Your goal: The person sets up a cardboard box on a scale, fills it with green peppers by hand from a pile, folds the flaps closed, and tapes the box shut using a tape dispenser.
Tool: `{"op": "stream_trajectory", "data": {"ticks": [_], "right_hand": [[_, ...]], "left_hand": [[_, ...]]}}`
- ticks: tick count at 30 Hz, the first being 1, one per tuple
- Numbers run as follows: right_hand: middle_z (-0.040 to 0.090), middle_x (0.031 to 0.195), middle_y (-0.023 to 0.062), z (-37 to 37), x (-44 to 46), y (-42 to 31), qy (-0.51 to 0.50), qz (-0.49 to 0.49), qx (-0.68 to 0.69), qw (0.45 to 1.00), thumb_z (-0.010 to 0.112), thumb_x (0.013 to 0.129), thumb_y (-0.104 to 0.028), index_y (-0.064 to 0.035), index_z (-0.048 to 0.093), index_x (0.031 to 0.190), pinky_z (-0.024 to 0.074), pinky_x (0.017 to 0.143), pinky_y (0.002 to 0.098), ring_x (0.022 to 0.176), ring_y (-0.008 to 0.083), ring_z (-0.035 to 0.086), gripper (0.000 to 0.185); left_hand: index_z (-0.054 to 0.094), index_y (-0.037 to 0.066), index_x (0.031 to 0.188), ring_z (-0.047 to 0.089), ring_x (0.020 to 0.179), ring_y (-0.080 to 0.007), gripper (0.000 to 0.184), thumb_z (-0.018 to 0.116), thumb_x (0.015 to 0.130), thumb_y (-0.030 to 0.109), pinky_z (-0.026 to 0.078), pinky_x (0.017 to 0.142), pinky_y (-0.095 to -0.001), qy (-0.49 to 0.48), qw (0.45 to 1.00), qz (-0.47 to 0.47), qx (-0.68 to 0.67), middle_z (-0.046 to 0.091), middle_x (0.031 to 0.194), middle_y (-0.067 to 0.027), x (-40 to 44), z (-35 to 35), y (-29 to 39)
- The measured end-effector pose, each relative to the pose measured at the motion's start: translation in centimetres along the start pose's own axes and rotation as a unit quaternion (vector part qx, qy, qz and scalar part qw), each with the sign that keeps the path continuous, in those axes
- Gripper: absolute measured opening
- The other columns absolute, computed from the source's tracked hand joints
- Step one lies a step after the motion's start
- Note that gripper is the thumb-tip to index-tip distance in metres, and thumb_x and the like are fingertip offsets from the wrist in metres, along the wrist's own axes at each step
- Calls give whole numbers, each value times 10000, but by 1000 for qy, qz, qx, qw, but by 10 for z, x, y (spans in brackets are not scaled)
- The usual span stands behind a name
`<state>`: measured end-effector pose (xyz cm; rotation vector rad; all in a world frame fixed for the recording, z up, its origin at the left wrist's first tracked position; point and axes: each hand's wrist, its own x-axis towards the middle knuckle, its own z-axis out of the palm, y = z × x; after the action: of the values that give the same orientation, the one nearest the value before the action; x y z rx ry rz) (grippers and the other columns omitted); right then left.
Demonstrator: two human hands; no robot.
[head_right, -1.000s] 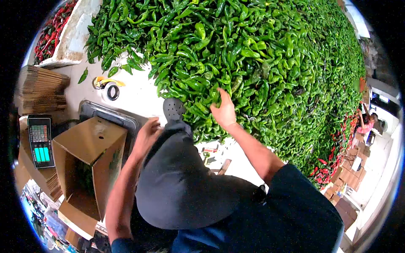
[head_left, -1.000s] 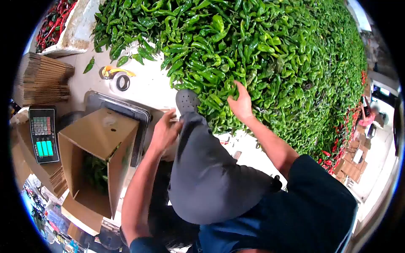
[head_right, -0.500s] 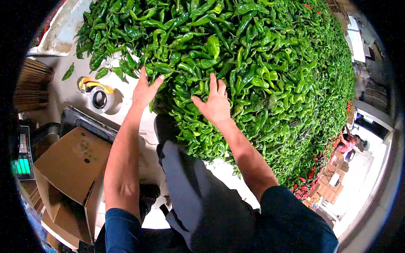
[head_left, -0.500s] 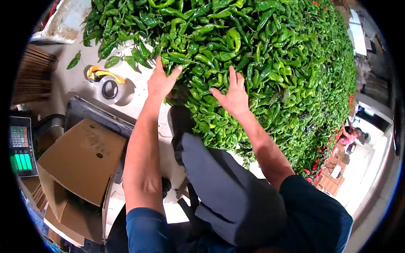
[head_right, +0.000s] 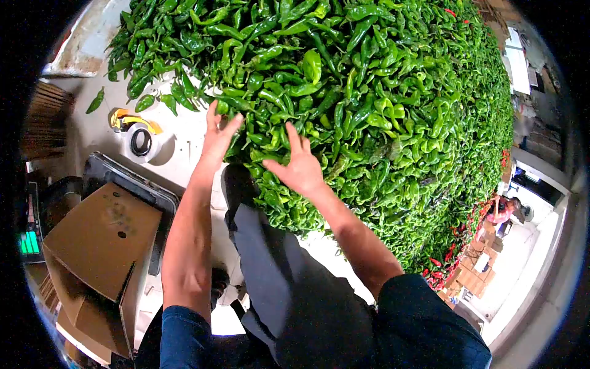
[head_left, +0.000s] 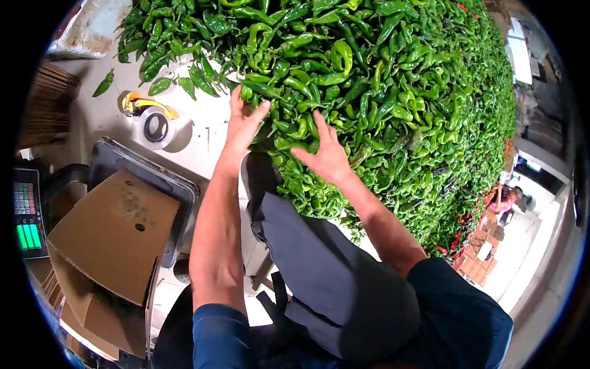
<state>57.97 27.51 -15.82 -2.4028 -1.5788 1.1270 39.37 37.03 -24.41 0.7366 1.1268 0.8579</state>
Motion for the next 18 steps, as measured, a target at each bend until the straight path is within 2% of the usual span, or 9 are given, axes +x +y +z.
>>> {"op": "stream_trajectory", "data": {"ticks": [1,3,6,9,12,13,15,16,18], "right_hand": [[336,1498,347,-2,8,9,9,10,18,1000,787,788,-547,-136,102,1613,458,1072,492,1293,502,499,1148],[314,1509,363,0,17,18,21,9,38,999,803,778,-550,-127,101,1615,447,1089,469,1328,498,468,1170],[266,1536,376,13,14,7,28,10,54,998,803,780,-553,-125,107,1613,428,1113,459,1352,491,447,1167],[338,1511,346,19,7,-4,-35,-5,111,993,825,785,-511,-74,126,1609,315,1187,464,1454,457,302,1166],[308,1525,376,27,7,-2,-4,17,92,996,834,772,-500,-90,99,1613,307,1195,443,1464,469,280,1190],[303,1525,384,28,8,-3,10,34,94,995,835,768,-503,-93,94,1613,306,1196,440,1466,471,275,1197],[305,1512,388,36,11,-9,9,54,76,996,843,734,-496,-105,81,1612,366,1159,445,1421,485,344,1226],[306,1507,391,43,12,-11,5,48,75,996,843,721,-494,-115,77,1611,396,1137,453,1397,493,378,1234],[307,1500,390,45,11,-13,-4,47,77,996,844,694,-438,-149,88,1614,435,1107,462,1350,507,436,1225]], "left_hand": [[190,151,1576,503,1293,-271,900,770,908,317,416,1079,-406,18,998,-21,-50,510,1417,-188,7,-3,-6],[171,142,1570,537,1236,-258,878,752,926,280,420,1067,-388,14,992,-79,-97,532,1361,-192,8,-6,-11],[150,123,1572,561,1202,-267,905,758,916,258,444,1041,-382,14,997,-62,-32,537,1348,-203,5,-7,-19],[132,105,1576,572,1202,-270,956,777,880,223,482,1004,-377,10,998,-58,21,554,1341,-207,-6,-1,-8],[112,102,1587,568,1220,-266,996,788,866,224,473,1021,-363,-43,992,-102,68,547,1361,-220,-14,-12,-5],[127,87,1588,623,1169,-303,1061,818,806,282,496,1000,-362,-29,996,-61,59,606,1293,-270,-26,-6,-8],[166,69,1584,597,1226,-343,1020,798,815,294,462,1053,-379,-45,978,14,202,589,1340,-257,-36,-2,-21],[216,51,1571,569,1269,-356,977,788,817,296,431,1088,-389,-46,972,7,230,573,1377,-242,-44,6,-10],[257,38,1560,566,1273,-333,919,769,835,278,435,1082,-377,-59,985,-25,162,569,1388,-229,-41,19,-2]]}}
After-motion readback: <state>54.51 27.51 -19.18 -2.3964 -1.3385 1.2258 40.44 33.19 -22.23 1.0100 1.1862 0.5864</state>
